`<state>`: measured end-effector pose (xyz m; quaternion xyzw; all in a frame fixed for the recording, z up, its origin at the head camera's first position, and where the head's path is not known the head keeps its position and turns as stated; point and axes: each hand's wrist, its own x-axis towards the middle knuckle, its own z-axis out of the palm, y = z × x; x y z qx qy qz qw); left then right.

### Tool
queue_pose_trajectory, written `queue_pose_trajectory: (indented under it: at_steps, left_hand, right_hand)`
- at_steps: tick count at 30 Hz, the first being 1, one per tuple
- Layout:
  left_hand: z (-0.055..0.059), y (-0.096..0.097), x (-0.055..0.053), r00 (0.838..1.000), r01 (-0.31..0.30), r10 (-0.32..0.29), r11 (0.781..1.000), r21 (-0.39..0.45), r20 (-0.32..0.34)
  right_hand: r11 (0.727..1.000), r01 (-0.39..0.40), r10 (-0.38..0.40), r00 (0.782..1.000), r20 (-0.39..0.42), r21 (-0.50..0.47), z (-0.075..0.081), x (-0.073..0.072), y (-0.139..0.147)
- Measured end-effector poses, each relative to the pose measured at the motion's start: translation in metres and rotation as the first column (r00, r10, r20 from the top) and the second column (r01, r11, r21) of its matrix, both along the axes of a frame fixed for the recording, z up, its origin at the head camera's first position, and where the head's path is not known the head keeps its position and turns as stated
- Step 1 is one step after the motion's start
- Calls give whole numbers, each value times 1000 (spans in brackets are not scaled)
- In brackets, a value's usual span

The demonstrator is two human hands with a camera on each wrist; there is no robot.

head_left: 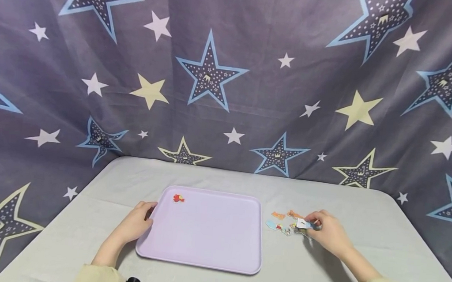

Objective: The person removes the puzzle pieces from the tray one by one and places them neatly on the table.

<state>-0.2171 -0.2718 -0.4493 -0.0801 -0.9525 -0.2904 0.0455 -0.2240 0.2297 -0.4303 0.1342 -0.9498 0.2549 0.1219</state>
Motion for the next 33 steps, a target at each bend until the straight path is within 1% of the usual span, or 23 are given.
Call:
queue_pose_trajectory:
  at_steps: [5, 9, 16, 23, 28, 33]
  left_hand:
    - [2, 0, 1, 1000, -1, 1, 1000, -1, -1]
    - [4, 2, 1, 1000, -12, 12, 1000, -3, 19]
    - [7, 4, 2, 999, -21, 21, 1000, -8, 34]
    - [8, 5, 2, 999, -16, 16, 1000, -13, 29]
    - [6, 4, 1, 1000, -15, 15, 1000, -11, 22]
    - [4, 3, 1, 1000, -14, 14, 1000, -11, 23]
  right_hand:
    - [999, 26, -26, 1000, -8, 18, -3, 1, 16]
    - [998, 57, -57, 998, -7, 41, -5, 2, 27]
    - [994, 92, -93, 995, 19, 63, -11, 5, 42]
    - [992, 107, -111, 992, 66, 67, -14, 9, 49]
    - [990, 122, -127, 989, 69, 78, -18, 9, 50]
    - [990, 118, -124, 989, 75, 79, -18, 9, 51]
